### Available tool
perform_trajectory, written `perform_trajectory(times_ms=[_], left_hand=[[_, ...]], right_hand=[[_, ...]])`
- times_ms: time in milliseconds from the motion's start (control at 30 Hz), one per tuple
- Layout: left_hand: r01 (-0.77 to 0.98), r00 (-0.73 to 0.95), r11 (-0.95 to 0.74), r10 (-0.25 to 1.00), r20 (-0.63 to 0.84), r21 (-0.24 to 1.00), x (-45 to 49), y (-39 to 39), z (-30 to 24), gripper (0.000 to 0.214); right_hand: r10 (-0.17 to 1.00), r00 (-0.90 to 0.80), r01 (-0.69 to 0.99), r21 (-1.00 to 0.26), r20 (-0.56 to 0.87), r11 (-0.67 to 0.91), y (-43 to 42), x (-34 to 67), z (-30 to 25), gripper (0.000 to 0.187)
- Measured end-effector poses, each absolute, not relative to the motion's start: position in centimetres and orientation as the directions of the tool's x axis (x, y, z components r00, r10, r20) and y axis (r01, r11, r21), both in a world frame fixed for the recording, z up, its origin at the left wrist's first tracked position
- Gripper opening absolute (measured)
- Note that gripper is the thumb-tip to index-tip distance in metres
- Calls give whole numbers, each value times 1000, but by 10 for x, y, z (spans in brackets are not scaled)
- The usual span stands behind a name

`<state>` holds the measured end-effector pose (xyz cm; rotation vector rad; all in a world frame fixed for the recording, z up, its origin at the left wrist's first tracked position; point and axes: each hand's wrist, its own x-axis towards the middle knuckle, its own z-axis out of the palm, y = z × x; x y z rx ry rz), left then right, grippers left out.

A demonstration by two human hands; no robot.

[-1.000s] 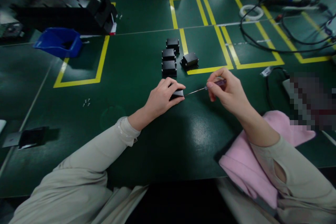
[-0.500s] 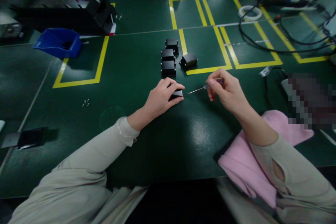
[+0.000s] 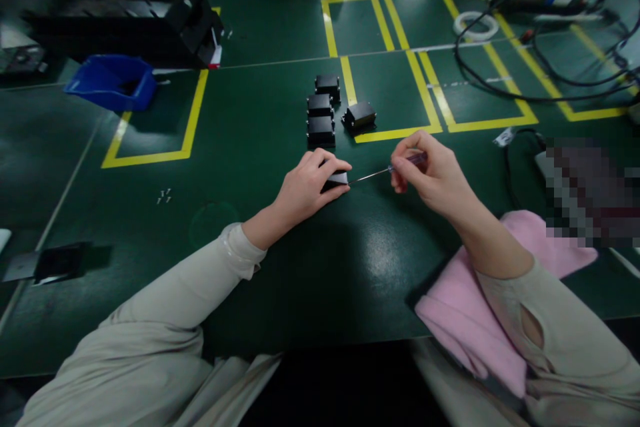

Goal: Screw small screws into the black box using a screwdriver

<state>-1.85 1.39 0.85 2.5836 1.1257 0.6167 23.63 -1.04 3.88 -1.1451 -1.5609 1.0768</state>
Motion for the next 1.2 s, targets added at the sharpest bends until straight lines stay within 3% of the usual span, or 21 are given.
perform_trajectory(times_ms=[300, 467, 1200], left_hand=[[637, 610, -664, 745, 269, 393, -18, 13, 10, 31], [641, 609, -666, 744, 276, 382, -18, 13, 9, 32], [635, 612, -672, 739, 283, 382, -18, 13, 9, 31]], right_hand=[[972, -159, 225, -952, 173, 206, -9, 237, 38, 27], [972, -160, 201, -959, 170, 201, -9, 237, 36, 23], [969, -157, 185, -958, 190, 218, -7, 238, 33, 34]])
